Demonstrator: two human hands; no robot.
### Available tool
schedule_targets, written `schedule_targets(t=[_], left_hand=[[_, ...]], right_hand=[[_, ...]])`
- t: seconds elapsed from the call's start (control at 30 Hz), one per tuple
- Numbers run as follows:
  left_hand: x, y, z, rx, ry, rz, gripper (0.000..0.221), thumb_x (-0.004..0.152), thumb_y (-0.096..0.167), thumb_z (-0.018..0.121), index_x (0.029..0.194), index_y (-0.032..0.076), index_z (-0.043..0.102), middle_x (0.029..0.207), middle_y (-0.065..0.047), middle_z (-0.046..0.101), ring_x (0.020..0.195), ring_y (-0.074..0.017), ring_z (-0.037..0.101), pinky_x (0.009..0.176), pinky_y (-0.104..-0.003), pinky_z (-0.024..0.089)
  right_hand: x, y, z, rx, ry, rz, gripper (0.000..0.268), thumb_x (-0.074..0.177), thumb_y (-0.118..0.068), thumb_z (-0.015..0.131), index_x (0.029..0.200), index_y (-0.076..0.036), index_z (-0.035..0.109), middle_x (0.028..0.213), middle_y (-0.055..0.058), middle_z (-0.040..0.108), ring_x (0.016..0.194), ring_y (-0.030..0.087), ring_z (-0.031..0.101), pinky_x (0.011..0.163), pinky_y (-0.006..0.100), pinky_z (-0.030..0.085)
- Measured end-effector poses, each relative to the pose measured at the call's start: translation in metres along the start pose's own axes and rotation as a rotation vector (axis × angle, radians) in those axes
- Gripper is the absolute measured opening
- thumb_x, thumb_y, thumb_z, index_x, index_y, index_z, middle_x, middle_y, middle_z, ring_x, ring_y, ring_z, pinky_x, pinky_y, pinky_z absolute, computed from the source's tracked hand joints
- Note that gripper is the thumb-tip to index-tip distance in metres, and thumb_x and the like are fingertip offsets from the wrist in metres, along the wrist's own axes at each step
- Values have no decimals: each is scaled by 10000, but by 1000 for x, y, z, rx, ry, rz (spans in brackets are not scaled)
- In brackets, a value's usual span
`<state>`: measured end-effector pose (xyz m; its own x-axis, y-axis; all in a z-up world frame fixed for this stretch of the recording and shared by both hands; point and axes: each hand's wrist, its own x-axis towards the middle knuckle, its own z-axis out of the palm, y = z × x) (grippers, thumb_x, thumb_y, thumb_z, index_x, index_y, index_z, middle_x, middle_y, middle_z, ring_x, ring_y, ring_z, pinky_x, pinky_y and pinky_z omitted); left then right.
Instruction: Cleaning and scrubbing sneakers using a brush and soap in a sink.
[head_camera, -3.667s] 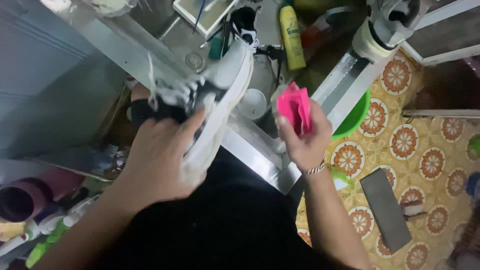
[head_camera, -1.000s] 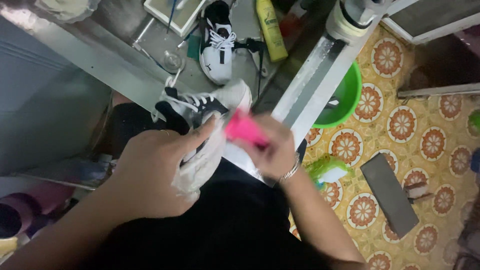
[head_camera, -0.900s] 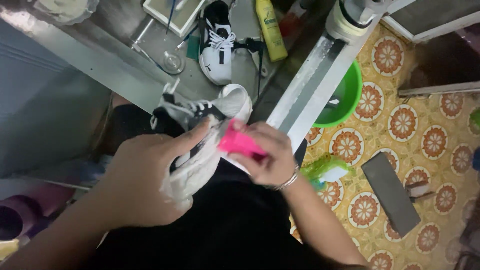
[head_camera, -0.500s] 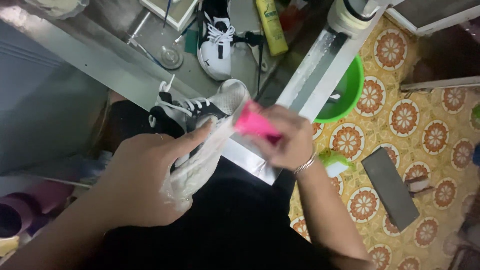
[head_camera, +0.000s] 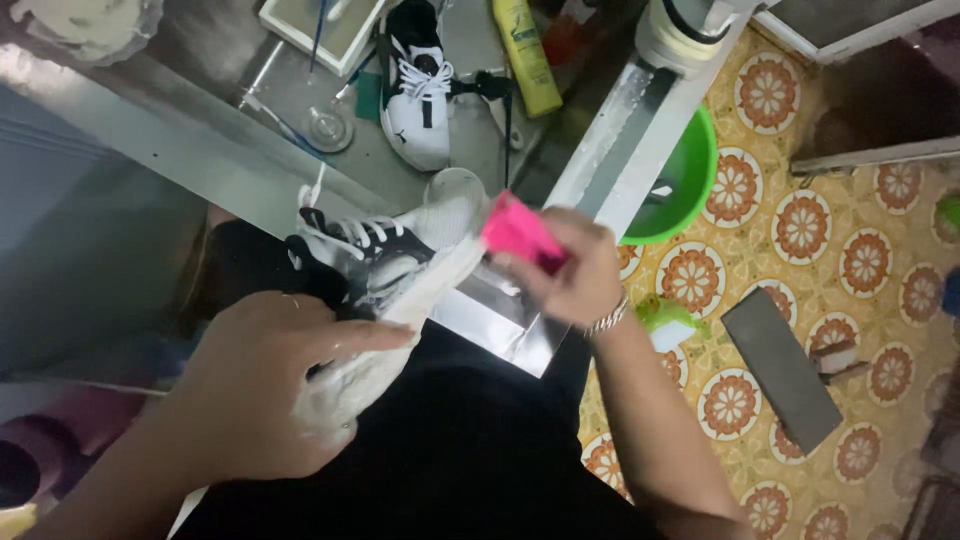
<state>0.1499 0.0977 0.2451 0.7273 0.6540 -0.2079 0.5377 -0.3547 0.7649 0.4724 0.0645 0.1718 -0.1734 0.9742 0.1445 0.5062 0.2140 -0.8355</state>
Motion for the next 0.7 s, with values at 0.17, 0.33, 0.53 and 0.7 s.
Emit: schedule_targets(t=[0.17, 0.33, 0.53, 0.7], left_hand=[[1, -4, 1, 45, -25, 8, 736, 498, 325, 854, 1226, 386, 765, 669, -51, 592, 708, -298, 630, 676, -452, 478], [-1, -1, 2, 36, 30, 43, 749, 491, 316, 840, 1234, 365, 761, 663, -51, 559, 708, -298, 607, 662, -449, 462], [-2, -7, 2, 46, -101, -39, 771, 492, 401, 912, 1247, 374, 757, 651, -42, 569, 673, -270, 609, 657, -441, 452], [-3, -14, 2, 46, -50, 112, 752, 478, 298, 825, 1224, 369, 761, 659, -24, 571, 699, -263, 610, 683, -421, 458]], right_hand=[[6, -31, 2, -40, -7, -30, 377, 809, -200, 879, 1123, -36, 750, 827, 93, 697, 709, 199, 672, 671, 316, 533], [7, -15, 0, 83, -58, -11, 281, 846, -166, 849, 1098, -67, 775, 906, 94, 736, 718, 184, 683, 665, 301, 537], [6, -36, 3, 35, -82, -75, 418, 802, -195, 875, 1156, -26, 732, 847, 87, 695, 723, 172, 686, 664, 301, 555], [7, 13, -8, 136, 24, 317, 266, 866, -196, 867, 1072, -56, 775, 872, 51, 751, 723, 128, 669, 662, 282, 554]])
